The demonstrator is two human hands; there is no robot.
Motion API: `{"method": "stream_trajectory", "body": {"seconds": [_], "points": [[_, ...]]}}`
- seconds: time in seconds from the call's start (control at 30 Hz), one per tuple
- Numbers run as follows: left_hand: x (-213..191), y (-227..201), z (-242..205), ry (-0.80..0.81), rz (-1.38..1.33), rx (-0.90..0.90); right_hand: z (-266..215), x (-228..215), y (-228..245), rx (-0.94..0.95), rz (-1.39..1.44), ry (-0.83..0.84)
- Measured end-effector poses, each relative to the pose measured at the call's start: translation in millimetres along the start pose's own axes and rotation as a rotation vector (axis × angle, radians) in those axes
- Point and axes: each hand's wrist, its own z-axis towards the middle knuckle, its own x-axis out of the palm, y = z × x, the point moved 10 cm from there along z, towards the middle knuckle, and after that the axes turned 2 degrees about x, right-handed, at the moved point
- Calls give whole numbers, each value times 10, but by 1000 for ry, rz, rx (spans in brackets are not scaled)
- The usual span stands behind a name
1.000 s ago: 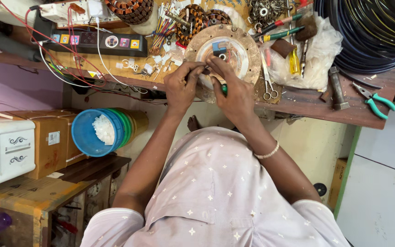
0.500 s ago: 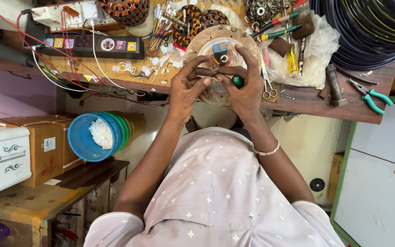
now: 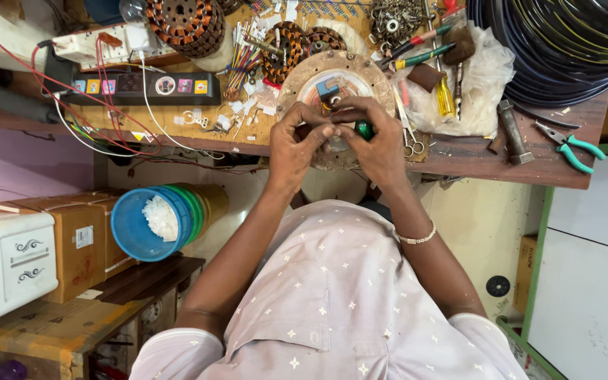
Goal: The person uses a screwdriver to tighten screws on a small blue component attached to a circular metal base. They then use pliers to strip and connect red wires to the component terminals.
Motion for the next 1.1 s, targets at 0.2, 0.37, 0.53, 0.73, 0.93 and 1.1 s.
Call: {"method": "stream_trajectory", "body": {"seconds": [0.2, 0.37, 0.53, 0.73, 0.93, 1.1], "points": [[53, -12, -97, -71, -60, 147, -110, -23, 104, -17, -72, -111], [65, 74, -110, -137, -38, -5, -148, -86, 105, -16, -114, -221], [128, -3, -130, -175, 16, 0, -161, -95, 96, -53, -76, -277], [309, -465, -201, -83, 440, 234, -182, -93, 105, -77, -50, -313], [371, -826, -105, -118, 939, 445, -121, -147, -186, 200, 149, -331], [324, -654, 150, 60, 807, 236, -17, -229, -230, 246, 309, -438]]}}
